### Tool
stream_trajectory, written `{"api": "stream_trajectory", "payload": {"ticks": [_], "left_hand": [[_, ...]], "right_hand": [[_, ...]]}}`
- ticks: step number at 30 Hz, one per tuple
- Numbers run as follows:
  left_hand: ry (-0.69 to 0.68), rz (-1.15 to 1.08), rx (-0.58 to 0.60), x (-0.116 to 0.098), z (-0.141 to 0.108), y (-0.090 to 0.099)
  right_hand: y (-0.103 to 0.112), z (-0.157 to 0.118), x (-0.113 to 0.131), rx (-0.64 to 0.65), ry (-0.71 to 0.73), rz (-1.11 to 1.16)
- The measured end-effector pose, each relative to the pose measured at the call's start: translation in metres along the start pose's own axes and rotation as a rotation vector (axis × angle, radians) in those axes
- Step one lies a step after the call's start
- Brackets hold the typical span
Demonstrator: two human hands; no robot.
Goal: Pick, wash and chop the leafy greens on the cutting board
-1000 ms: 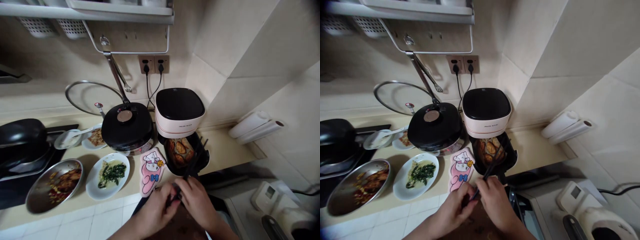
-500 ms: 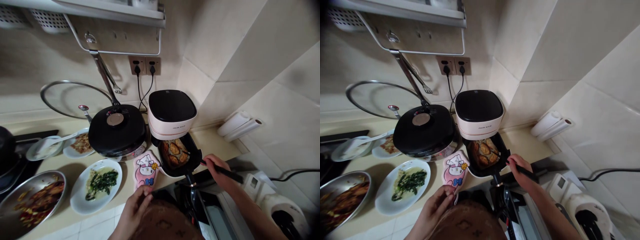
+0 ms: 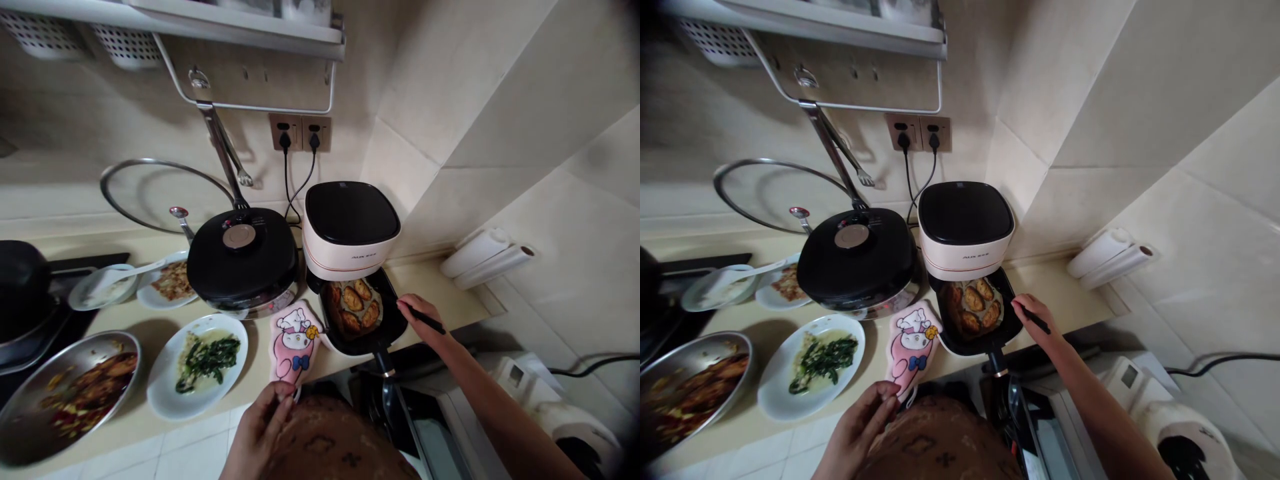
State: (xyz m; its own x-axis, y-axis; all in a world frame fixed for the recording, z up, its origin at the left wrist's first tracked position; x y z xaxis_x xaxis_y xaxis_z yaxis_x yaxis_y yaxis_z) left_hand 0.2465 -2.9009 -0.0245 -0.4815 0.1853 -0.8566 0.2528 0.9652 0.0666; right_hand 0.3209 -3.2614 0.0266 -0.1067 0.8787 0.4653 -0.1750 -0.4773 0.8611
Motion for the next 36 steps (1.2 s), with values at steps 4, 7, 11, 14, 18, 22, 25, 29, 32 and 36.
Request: {"api": "stream_trajectory", "payload": {"ticks": [4, 7, 11, 14, 18, 22, 25, 29, 32, 36], "left_hand": [[0.020, -0.006, 0.032, 0.003, 0.001, -0.005], [0.023, -0.001, 0.028, 0.005, 0.001, -0.006], [0.018, 0.004, 0.053, 0.005, 0.002, -0.006], [0.011, -0.002, 0.046, 0.004, 0.002, -0.005], [0.024, -0.027, 0.025, 0.008, 0.002, -0.004], [0.040, -0.050, 0.005, 0.013, 0.000, -0.005], [0.047, -0.032, 0.003, 0.014, 0.000, -0.005], [0.047, 0.005, 0.006, 0.009, 0.000, -0.004], [0.042, 0.017, 0.013, 0.006, -0.001, -0.003], [0.056, 0.021, 0.010, 0.007, -0.002, -0.001]], "right_hand": [[0.006, 0.002, -0.002, -0.054, -0.049, -0.042], [0.016, -0.004, 0.005, -0.088, -0.050, -0.025], [0.011, -0.013, 0.022, -0.016, 0.016, 0.082], [0.001, -0.015, 0.029, 0.018, 0.021, 0.170], [-0.004, -0.013, 0.029, -0.008, -0.007, 0.247], [-0.004, -0.011, 0.027, 0.028, 0.002, 0.248], [-0.012, -0.012, 0.030, 0.146, 0.087, 0.170], [-0.019, -0.016, 0.028, 0.177, 0.216, 0.091], [-0.011, -0.016, 0.013, 0.069, 0.169, 0.100], [0.004, -0.012, -0.010, -0.039, -0.011, 0.074]]}}
Point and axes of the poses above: each hand's wrist, its own z-axis towards the middle knuckle, its own y-axis out of the back of the hand, x = y × z, the point moved 9 cm from there along z, towards the middle knuckle, and after that the axes turned 4 degrees about y, right-handed, at the moved point
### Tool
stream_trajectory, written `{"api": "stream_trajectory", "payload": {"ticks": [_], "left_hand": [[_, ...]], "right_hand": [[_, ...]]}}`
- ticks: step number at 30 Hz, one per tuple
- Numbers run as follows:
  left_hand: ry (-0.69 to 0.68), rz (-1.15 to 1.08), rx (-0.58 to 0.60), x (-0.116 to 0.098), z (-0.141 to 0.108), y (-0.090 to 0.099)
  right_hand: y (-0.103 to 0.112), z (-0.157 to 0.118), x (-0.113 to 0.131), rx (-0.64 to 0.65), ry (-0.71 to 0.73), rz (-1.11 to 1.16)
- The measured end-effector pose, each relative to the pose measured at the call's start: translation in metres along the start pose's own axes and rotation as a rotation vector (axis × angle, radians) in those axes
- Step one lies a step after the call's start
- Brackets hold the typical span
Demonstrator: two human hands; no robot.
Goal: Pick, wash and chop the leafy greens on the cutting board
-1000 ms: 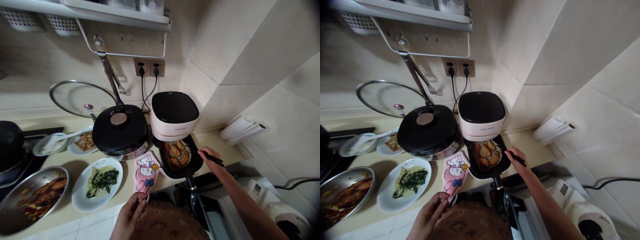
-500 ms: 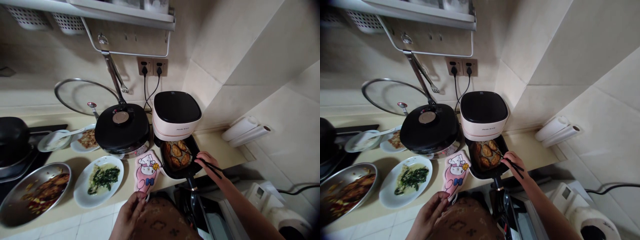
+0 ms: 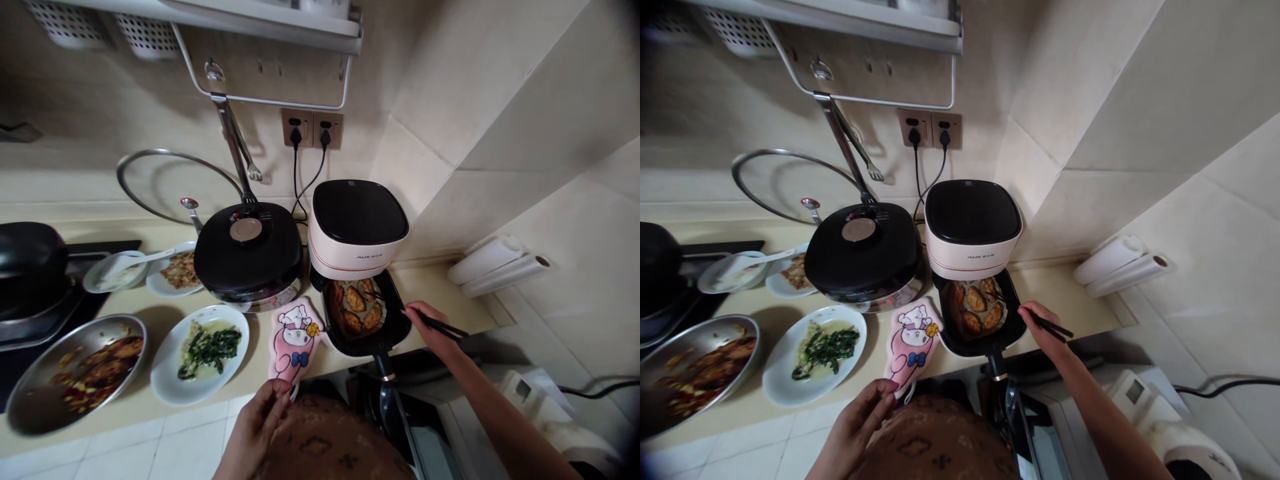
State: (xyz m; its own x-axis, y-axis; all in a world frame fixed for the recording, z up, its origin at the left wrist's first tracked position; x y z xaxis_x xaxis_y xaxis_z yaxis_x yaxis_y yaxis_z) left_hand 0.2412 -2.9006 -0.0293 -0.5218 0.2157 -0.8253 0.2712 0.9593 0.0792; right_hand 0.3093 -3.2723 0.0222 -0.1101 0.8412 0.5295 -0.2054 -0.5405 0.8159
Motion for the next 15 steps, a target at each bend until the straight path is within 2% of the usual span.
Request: {"api": "stream_trajectory", "payload": {"ticks": [3, 9, 15], "left_hand": [[0.021, -0.005, 0.005, 0.004, 0.000, 0.000], [0.002, 0.012, 0.009, 0.008, 0.002, 0.000], [0.015, 0.002, 0.015, 0.012, 0.003, 0.002]], "right_hand": [[0.006, 0.004, 0.003, -0.014, -0.031, -0.032], [0.013, 0.009, 0.027, -0.042, 0.065, -0.154], [0.016, 0.012, 0.010, -0.072, -0.061, -0.025]]}}
Point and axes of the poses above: each hand's wrist, its own z-axis towards the middle knuckle, its own y-axis out of the back of the hand, x = y × z, the point moved 9 cm from there along z, towards the middle knuckle, and after that the axes turned 4 degrees about y, right-handed, at the moved point
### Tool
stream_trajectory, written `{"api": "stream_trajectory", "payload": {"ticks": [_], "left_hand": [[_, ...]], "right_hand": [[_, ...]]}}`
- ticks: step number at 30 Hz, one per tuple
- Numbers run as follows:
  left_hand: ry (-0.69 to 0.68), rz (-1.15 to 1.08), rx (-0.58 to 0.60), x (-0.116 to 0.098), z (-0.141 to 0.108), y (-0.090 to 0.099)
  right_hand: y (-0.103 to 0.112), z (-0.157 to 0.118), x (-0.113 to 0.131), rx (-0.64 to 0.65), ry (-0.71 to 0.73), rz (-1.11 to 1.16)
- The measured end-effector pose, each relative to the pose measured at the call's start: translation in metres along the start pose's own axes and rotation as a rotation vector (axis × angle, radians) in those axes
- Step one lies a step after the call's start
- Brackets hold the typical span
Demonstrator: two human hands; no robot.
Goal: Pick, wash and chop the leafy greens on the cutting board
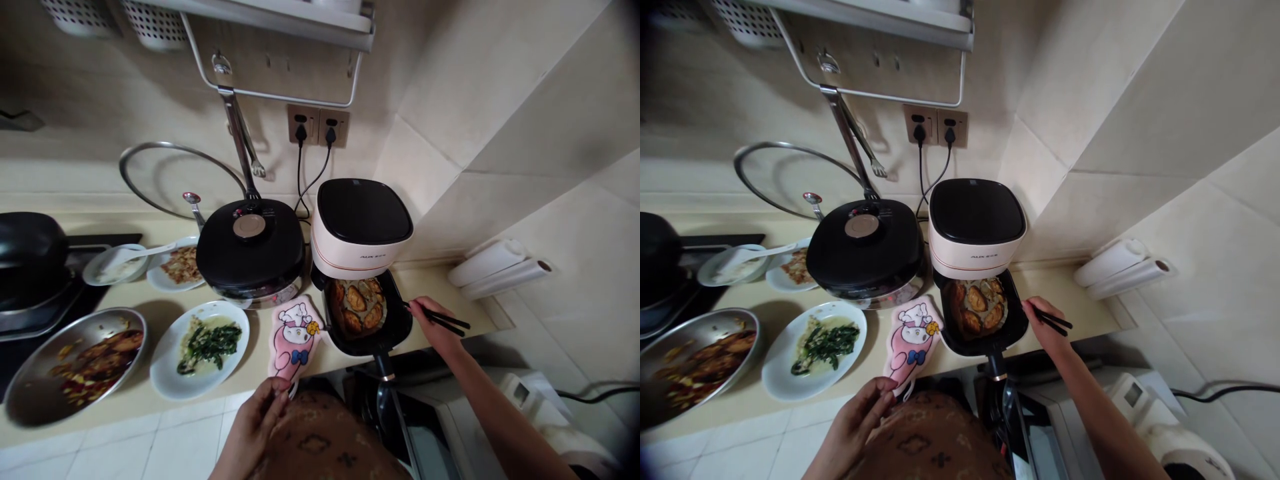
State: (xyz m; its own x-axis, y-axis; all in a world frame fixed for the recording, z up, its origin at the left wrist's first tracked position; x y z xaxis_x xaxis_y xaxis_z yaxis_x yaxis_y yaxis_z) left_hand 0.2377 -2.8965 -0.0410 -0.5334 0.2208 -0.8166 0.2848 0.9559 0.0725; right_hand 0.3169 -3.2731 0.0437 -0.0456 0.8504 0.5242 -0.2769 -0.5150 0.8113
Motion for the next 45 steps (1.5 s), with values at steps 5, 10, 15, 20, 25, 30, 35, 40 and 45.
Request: {"api": "stream_trajectory", "payload": {"ticks": [5, 10, 15, 20, 25, 30, 35, 40, 45], "left_hand": [[-0.004, -0.009, -0.007, -0.001, 0.001, 0.002], [0.021, -0.053, -0.027, -0.006, -0.001, 0.004], [0.025, -0.048, -0.047, -0.005, -0.002, 0.007], [0.013, -0.017, 0.011, 0.004, 0.002, 0.003], [0.015, -0.022, 0.010, 0.003, 0.003, 0.004], [0.012, -0.008, 0.016, 0.004, 0.001, 0.004], [-0.018, -0.005, -0.014, 0.009, 0.002, 0.006], [-0.013, 0.028, -0.019, 0.002, 0.000, 0.007], [-0.005, 0.054, -0.032, 0.004, 0.000, 0.012]], "right_hand": [[-0.018, 0.004, -0.025, 0.008, -0.176, 0.280], [-0.033, 0.011, -0.042, -0.070, -0.351, 0.604], [-0.024, 0.012, -0.047, -0.153, -0.356, 0.563], [-0.009, 0.009, -0.033, -0.100, -0.239, 0.342], [-0.005, -0.001, 0.022, -0.059, 0.028, 0.139], [-0.031, -0.023, 0.067, 0.063, 0.158, 0.180], [-0.053, -0.042, 0.088, 0.114, 0.343, 0.039], [-0.046, -0.036, 0.064, 0.118, 0.284, 0.094], [-0.017, -0.016, 0.012, 0.003, 0.052, 0.152]]}}
Point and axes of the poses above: each hand's wrist, its own z-axis towards the middle knuckle, its own y-axis out of the back of the hand, x = y × z, the point moved 9 cm from there along z, towards the middle knuckle, and after that the axes turned 4 degrees about y, right-handed, at the moved point
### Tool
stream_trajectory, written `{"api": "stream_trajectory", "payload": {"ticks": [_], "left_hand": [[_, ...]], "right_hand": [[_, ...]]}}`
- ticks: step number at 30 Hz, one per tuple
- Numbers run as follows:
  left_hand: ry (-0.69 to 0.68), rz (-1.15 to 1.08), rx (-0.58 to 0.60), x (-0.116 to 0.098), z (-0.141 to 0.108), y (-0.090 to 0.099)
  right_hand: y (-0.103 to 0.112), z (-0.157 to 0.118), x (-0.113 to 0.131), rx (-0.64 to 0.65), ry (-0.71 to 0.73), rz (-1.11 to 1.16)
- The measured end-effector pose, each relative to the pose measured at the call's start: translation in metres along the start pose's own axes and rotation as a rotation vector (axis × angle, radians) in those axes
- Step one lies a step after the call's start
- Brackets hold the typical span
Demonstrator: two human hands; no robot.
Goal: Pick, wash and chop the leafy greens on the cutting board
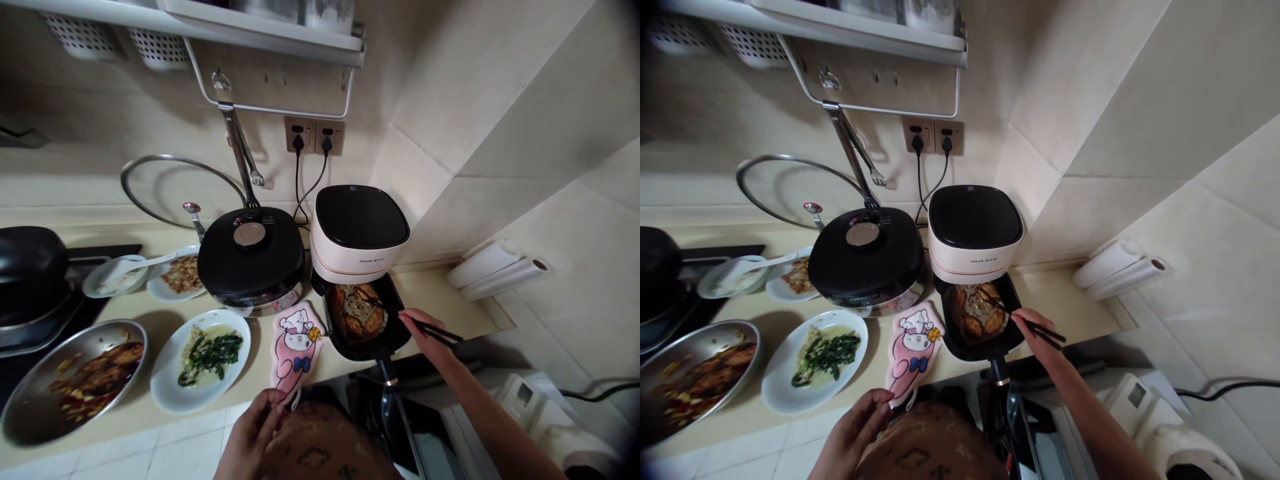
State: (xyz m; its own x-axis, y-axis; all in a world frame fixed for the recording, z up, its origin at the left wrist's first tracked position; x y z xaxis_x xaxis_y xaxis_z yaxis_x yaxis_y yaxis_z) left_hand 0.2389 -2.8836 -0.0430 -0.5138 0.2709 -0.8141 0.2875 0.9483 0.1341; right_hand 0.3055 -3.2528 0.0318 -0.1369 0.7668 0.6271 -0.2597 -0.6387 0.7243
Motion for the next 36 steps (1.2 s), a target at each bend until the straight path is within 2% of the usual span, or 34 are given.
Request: {"api": "stream_trajectory", "payload": {"ticks": [4, 9, 17, 23, 27, 32, 36], "left_hand": [[-0.007, -0.002, 0.012, 0.001, 0.000, -0.001], [-0.009, -0.026, 0.011, -0.004, -0.002, -0.003], [0.005, -0.058, 0.012, 0.005, -0.001, -0.001], [0.025, -0.066, 0.042, 0.003, 0.001, -0.007], [0.019, -0.072, 0.041, 0.003, 0.003, -0.007], [0.015, -0.062, 0.006, 0.002, 0.003, -0.002], [0.030, -0.048, 0.000, 0.000, 0.003, -0.002]], "right_hand": [[0.003, 0.009, -0.024, -0.004, -0.152, 0.195], [0.000, 0.018, -0.046, -0.105, -0.343, 0.461], [0.002, 0.019, -0.064, -0.203, -0.463, 0.613], [-0.014, 0.022, -0.058, -0.158, -0.492, 0.629], [-0.005, 0.030, -0.049, -0.109, -0.406, 0.479], [0.002, 0.028, -0.015, -0.095, -0.229, 0.350], [-0.022, 0.015, 0.014, -0.023, -0.187, 0.362]]}}
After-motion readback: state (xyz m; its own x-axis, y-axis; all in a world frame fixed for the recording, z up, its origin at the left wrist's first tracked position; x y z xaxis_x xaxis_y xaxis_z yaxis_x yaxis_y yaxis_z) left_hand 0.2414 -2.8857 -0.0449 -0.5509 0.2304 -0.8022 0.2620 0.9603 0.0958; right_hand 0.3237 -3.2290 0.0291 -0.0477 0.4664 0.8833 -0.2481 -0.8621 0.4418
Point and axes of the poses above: each hand's wrist, its own z-axis towards the middle knuckle, its own y-axis out of the back of the hand, x = y × z, the point moved 9 cm from there along z, towards the middle knuckle, and after that the axes turned 4 degrees about y, right-handed, at the moved point
